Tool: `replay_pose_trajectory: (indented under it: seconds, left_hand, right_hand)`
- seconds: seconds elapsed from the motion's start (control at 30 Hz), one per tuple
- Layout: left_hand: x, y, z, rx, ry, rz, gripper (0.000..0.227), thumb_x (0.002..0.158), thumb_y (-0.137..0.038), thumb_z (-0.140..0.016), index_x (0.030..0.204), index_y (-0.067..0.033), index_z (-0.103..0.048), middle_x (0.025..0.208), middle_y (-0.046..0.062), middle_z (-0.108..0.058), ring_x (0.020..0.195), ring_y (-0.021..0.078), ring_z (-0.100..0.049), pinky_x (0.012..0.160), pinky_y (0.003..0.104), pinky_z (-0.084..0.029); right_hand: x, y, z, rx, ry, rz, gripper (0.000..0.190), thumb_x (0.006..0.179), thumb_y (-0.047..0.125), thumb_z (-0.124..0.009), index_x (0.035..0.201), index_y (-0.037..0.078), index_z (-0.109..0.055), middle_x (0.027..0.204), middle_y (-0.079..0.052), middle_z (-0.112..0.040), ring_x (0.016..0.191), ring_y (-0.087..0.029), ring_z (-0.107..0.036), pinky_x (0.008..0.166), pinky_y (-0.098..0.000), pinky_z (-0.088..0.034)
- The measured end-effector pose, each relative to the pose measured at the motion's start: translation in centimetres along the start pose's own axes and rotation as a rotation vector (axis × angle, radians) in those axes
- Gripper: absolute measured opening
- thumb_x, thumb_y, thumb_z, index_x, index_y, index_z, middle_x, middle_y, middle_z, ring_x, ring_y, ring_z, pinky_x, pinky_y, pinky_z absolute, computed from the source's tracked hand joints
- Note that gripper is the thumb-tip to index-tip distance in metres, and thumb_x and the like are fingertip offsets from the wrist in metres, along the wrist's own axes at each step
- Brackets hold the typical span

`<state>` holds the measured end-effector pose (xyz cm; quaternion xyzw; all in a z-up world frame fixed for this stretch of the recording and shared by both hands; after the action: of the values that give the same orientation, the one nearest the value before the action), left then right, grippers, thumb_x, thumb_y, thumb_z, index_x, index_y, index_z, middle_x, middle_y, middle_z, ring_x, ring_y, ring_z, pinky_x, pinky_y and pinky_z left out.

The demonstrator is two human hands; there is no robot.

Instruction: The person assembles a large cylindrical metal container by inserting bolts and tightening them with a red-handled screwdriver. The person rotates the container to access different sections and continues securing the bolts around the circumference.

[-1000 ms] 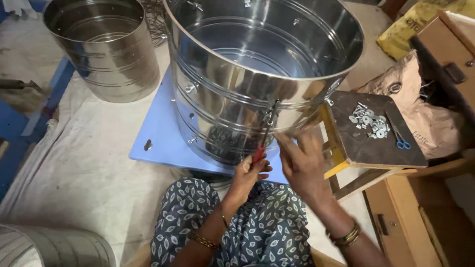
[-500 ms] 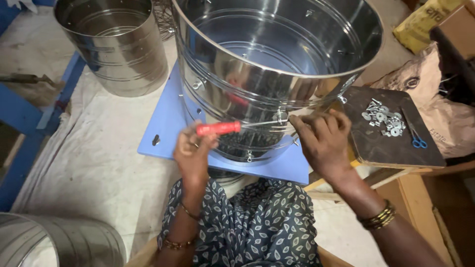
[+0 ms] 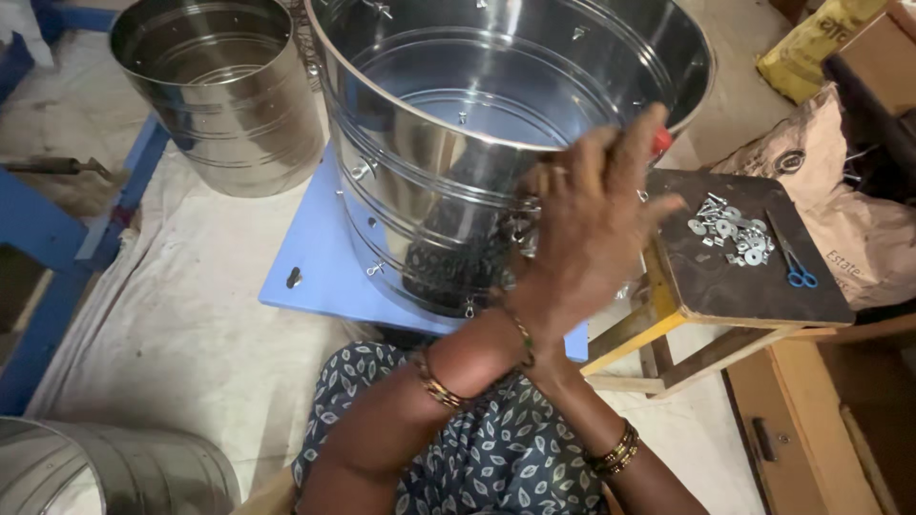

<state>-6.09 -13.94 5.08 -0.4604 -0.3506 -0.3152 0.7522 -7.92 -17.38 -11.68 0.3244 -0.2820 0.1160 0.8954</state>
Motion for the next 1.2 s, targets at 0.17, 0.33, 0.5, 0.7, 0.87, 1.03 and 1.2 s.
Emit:
replay_pose_trajectory:
  seconds: [0.17, 0.33, 0.5, 0.7, 0.87, 1.03, 1.2]
  left_hand:
    - [-2.5, -0.7, -2.6, -0.107, 0.121, -0.063, 0.085, 0.097, -0.042, -0.067, 0.163, -0.0166, -0.02, 0.133, 0.018, -0.043, 0.119, 0.0328, -0.049, 0.1, 0.052, -0.041]
    - [-4.6, -0.8, -3.9, -0.11, 0.26, -0.152, 0.072, 0.1, -0.042, -0.065, 0.161, -0.0213, -0.032, 0.122, 0.009, -0.049, 0.108, 0.0262, -0.052, 0.093, 0.047, -0.041]
    - [-7.3, -0.3, -7.3, 0.001, 0.313, -0.271, 0.055, 0.098, -0.038, -0.067, 0.146, -0.0201, -0.05, 0.115, 0.007, -0.055, 0.105, 0.026, -0.055, 0.093, 0.048, -0.04]
    - [-12.1, 3.2, -8.8, 0.148, 0.407, -0.391, 0.028, 0.089, -0.032, -0.067, 0.108, -0.0114, -0.067, 0.102, 0.008, -0.061, 0.1, 0.0244, -0.06, 0.088, 0.041, -0.042]
    - [-12.7, 5.3, -10.1, 0.626, 0.693, -0.205, 0.026, 0.095, -0.032, -0.061, 0.112, -0.013, -0.068, 0.119, 0.009, -0.065, 0.118, 0.0225, -0.059, 0.103, 0.035, -0.042]
    - [-12.6, 3.9, -7.4, 0.294, 0.156, -0.358, 0.055, 0.065, -0.033, -0.057, 0.107, -0.0038, -0.078, 0.116, 0.018, -0.072, 0.112, 0.0299, -0.065, 0.095, 0.041, -0.048]
    - [-16.5, 7.8, -10.1, 0.387, 0.745, -0.408, 0.021, 0.087, -0.015, -0.062, 0.092, -0.006, -0.08, 0.092, 0.014, -0.076, 0.093, 0.0278, -0.071, 0.08, 0.041, -0.052]
  right_hand:
    - [-0.5, 0.2, -0.6, -0.045, 0.153, -0.003, 0.045, 0.098, 0.015, -0.063, 0.139, 0.0, -0.054, 0.127, -0.019, -0.062, 0.116, -0.031, -0.06, 0.098, -0.0419, -0.048]
    - [-5.0, 0.7, -2.9, -0.396, 0.939, -0.107, 0.031, 0.097, 0.017, -0.059, 0.124, 0.002, -0.063, 0.117, -0.018, -0.068, 0.107, -0.03, -0.066, 0.093, -0.0406, -0.052]
    - [-9.5, 5.0, -1.1, -0.079, 1.423, -0.404, 0.027, 0.097, 0.02, -0.055, 0.118, 0.006, -0.067, 0.115, -0.015, -0.071, 0.104, -0.027, -0.07, 0.091, -0.038, -0.054]
    - [-6.8, 12.4, 6.8, 0.074, 1.486, 0.311, 0.02, 0.095, 0.02, -0.06, 0.097, 0.0, -0.064, 0.103, -0.016, -0.067, 0.107, -0.029, -0.067, 0.093, -0.0391, -0.052]
    - [3.3, 10.0, 6.9, -0.481, 0.818, 0.298, 0.039, 0.096, 0.028, -0.06, 0.134, 0.022, -0.07, 0.117, 0.001, -0.067, 0.116, -0.019, -0.063, 0.103, -0.0338, -0.051]
    - [7.7, 10.0, 5.1, -0.905, 0.641, 0.934, 0.049, 0.078, 0.02, -0.067, 0.126, 0.011, -0.068, 0.144, -0.007, -0.056, 0.137, -0.026, -0.045, 0.121, -0.0557, -0.022]
    - [8.0, 9.0, 4.5, -1.148, 0.764, 0.979, 0.049, 0.073, 0.02, -0.07, 0.123, 0.022, -0.072, 0.146, 0.001, -0.05, 0.145, -0.026, -0.033, 0.121, -0.0543, -0.012]
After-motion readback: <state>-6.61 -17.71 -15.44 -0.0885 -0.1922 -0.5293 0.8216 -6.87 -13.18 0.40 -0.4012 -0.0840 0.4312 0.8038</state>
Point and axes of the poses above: each hand's wrist, its own x-axis towards the middle knuckle, its own z-axis out of the back of the hand, y = z × x, the point moved 7 cm from there along x, towards the middle knuckle
